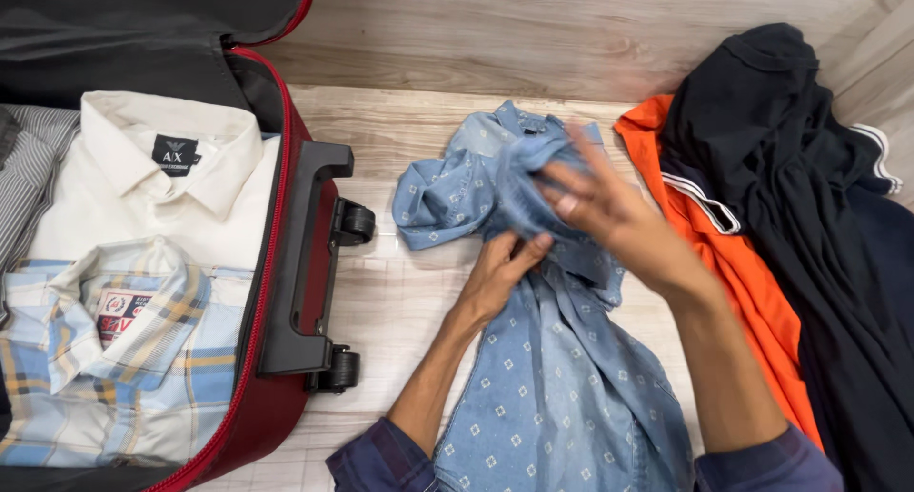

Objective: The person takes a patterned shirt out of a suitcase, spreads it out on a table, and then buttons the shirt while it lies flat.

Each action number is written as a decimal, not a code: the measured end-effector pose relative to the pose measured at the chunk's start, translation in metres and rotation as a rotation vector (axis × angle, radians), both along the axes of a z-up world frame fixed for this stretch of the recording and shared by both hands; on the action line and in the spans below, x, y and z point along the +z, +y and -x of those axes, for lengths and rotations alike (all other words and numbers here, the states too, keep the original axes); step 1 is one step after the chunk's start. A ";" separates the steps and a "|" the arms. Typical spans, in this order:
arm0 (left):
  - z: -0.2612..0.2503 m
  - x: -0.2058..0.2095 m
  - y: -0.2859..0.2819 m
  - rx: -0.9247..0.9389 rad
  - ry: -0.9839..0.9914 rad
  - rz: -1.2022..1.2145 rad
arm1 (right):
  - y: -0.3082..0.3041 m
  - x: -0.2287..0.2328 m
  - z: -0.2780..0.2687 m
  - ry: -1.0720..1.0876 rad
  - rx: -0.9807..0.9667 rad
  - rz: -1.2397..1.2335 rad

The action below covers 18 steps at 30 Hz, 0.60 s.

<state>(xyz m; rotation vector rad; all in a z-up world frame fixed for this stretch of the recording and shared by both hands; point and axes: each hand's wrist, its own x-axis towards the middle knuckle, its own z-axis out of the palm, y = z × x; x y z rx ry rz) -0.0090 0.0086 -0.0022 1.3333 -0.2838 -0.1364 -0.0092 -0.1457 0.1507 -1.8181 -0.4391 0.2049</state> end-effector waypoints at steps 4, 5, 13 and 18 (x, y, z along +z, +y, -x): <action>-0.007 -0.014 -0.003 0.149 0.081 -0.064 | -0.003 -0.032 0.021 -0.294 -0.238 0.497; -0.006 -0.014 -0.002 0.175 0.087 0.003 | -0.009 -0.041 0.021 -0.332 -0.318 0.453; -0.008 0.000 0.002 0.165 0.250 0.484 | -0.061 -0.101 0.034 -0.071 -0.680 0.501; -0.009 -0.002 0.001 0.142 0.230 0.397 | -0.062 -0.102 0.047 -0.122 -0.725 0.582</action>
